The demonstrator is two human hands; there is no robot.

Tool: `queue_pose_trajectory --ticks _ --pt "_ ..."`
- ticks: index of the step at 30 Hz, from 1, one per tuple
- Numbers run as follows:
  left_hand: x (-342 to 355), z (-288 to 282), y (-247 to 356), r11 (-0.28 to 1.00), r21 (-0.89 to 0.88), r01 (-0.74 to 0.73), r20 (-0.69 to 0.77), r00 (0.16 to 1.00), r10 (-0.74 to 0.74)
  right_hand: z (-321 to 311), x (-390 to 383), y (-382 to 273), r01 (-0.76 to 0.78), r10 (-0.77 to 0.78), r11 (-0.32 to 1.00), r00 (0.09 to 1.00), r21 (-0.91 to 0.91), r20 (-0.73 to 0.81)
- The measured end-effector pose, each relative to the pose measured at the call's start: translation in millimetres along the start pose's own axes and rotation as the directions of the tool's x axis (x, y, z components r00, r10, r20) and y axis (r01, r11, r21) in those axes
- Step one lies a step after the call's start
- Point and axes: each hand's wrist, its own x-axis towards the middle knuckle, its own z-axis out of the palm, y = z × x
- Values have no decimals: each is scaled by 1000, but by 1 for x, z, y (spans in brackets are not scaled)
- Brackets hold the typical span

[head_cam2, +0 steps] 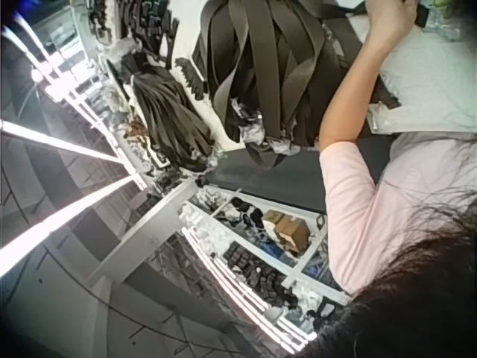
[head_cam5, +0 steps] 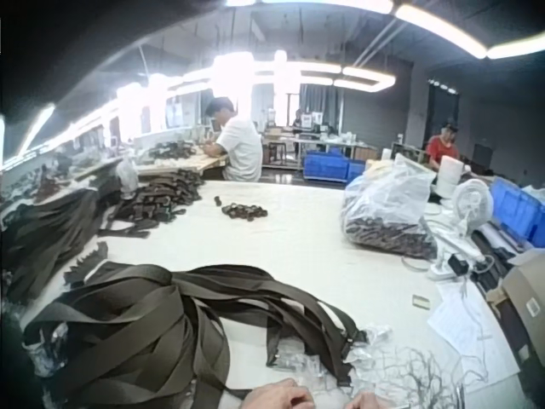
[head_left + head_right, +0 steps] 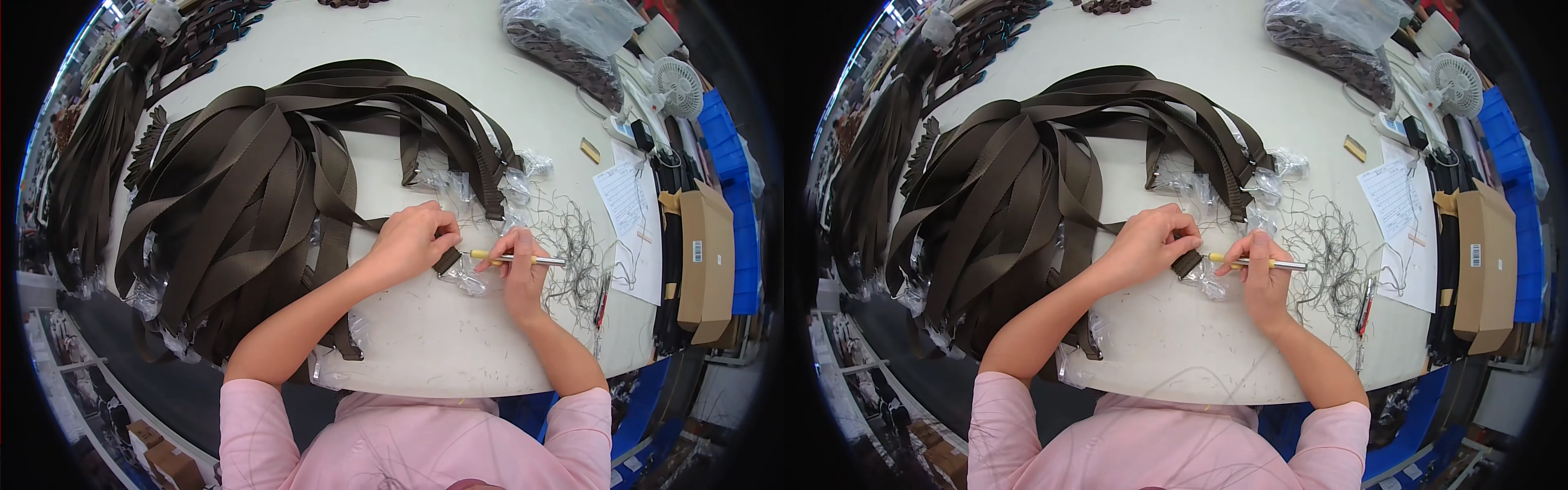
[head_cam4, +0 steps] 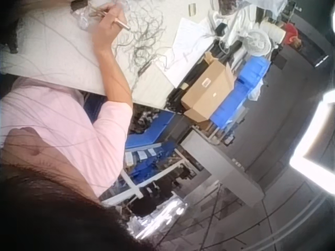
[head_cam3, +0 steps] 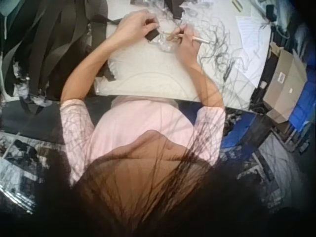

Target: The person sits at a workbench and uses a yellow-handled awl to stitch a metal buckle onto the end of a brown fabric strap. They repeatedly pierce the fabric and pull a thread through to secure the hardware. The person handles multiple straps, moving finished ones aside and picking up new ones from a pile on the table.

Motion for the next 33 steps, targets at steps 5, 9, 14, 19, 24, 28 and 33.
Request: queue_pose_trajectory --ticks 5,9,14,19,24,28,33 --pt "3 4 -10 978 -191 85 4 996 -86 4 -1 -3 2 0 998 999 -67 41" --pt "1 0 -2 986 -138 95 29 995 -92 1 -2 -3 5 -6 1000 1000 -12 -24" --pt "5 0 8 990 -8 143 74 987 -142 -2 -3 -1 -23 24 999 999 28 -28" --pt "5 -2 5 975 -94 202 80 978 -195 1 -4 -5 -20 22 999 998 -34 55" --pt "6 -4 4 965 -128 229 120 969 -214 3 -4 -6 5 -2 999 997 -33 71" --pt "6 -5 6 962 -135 236 126 967 -220 4 -3 -6 20 -16 999 996 -41 91" --pt "6 -4 3 962 -135 237 128 967 -220 4 -3 -7 21 -14 997 996 -74 89"
